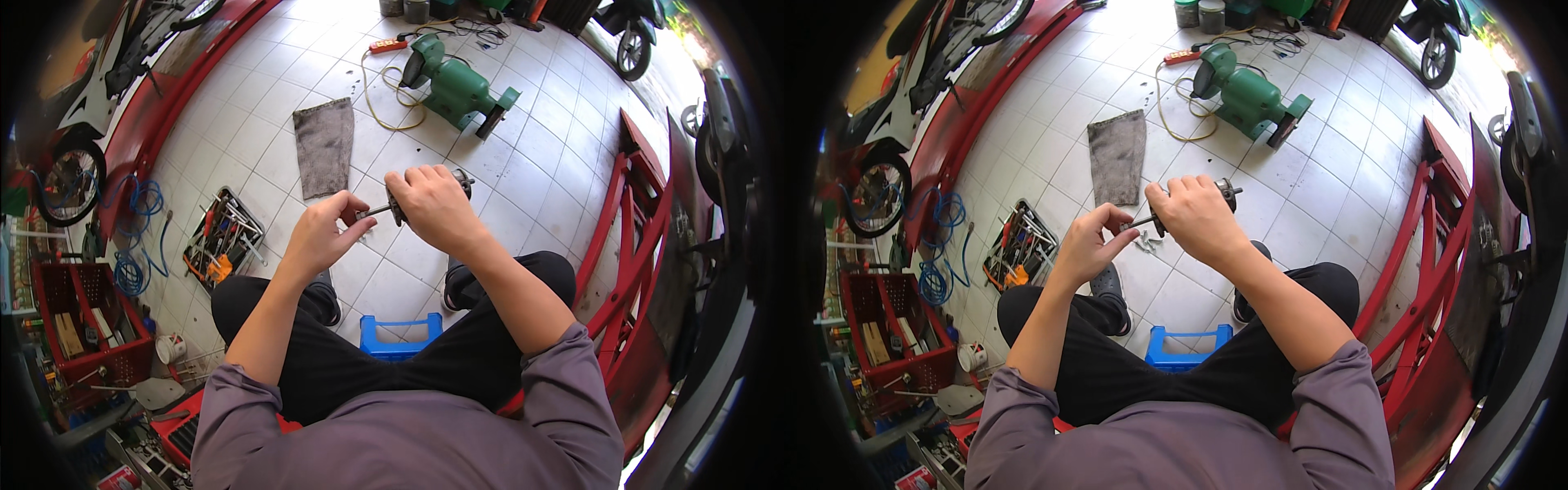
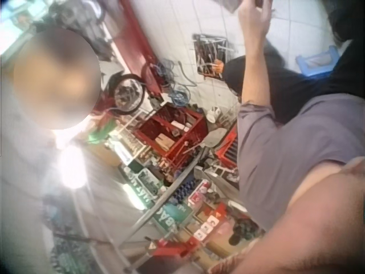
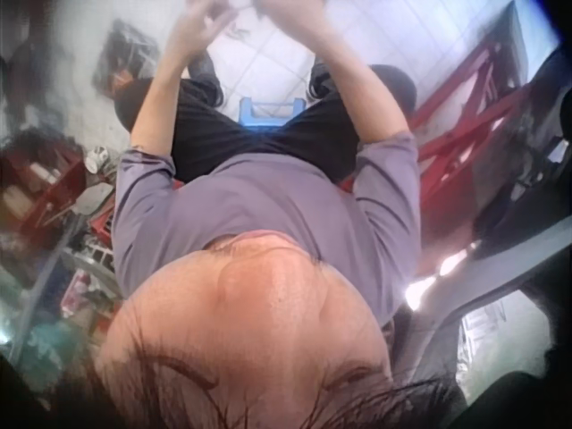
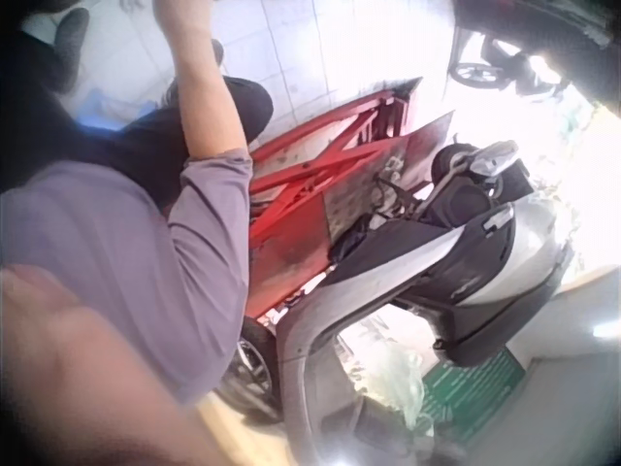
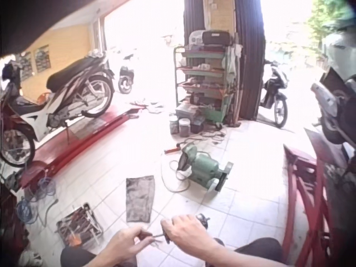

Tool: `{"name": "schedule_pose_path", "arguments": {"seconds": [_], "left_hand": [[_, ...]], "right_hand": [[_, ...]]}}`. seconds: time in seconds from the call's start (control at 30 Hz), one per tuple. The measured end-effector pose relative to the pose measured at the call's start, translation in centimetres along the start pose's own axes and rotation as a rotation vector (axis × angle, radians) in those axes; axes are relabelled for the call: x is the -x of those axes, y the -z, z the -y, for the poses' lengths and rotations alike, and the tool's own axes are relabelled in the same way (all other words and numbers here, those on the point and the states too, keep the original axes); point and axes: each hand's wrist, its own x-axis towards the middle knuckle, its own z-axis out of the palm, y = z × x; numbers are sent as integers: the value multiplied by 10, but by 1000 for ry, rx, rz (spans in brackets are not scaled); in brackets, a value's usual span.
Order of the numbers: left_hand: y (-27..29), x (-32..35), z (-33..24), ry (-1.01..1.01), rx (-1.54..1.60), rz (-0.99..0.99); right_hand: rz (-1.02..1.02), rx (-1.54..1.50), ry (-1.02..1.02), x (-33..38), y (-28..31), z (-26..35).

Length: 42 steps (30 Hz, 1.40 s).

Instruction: The person aligns and pieces together mechanical components of a motorcycle shaft and gear assembly by hand.

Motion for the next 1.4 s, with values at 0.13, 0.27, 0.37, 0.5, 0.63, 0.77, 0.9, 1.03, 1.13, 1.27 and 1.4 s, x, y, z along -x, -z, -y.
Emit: {"name": "schedule_pose_path", "arguments": {"seconds": [0.13, 0.27, 0.37, 0.5, 0.63, 0.77, 0.9, 1.03, 1.13, 1.27, 1.4], "left_hand": [[-5, -2, 2, 143, 65, 40], [-9, 0, 11, 114, 103, 93], [-12, 0, 13, 54, 113, 40], [-13, 1, -1, -92, 86, -104], [-23, 2, -7, -184, -176, -91], [-32, 6, -5, 73, -299, 93], [-27, 6, -3, 140, -296, 146], [-28, 6, -1, 164, -269, 126], [-31, 8, 1, 159, -327, 86], [-34, 9, 12, 76, -326, 73], [-16, 1, 8, -57, -123, 33]], "right_hand": [[-101, 2, 18, 2, -3, -1], [-84, 36, 43, 2, -1, -2], [-31, 34, 30, 1, 1, 0], [-11, 14, 4, 1, 7, 2], [25, 0, 10, -1, 9, 7], [68, 15, 34, 1, 3, 9], [83, 11, 46, -1, 6, 11], [77, 30, 69, -1, 8, 18], [101, 31, 81, 0, 7, 21], [135, 13, 72, 1, 6, 22], [185, 6, -1, 2, 9, 9]]}}
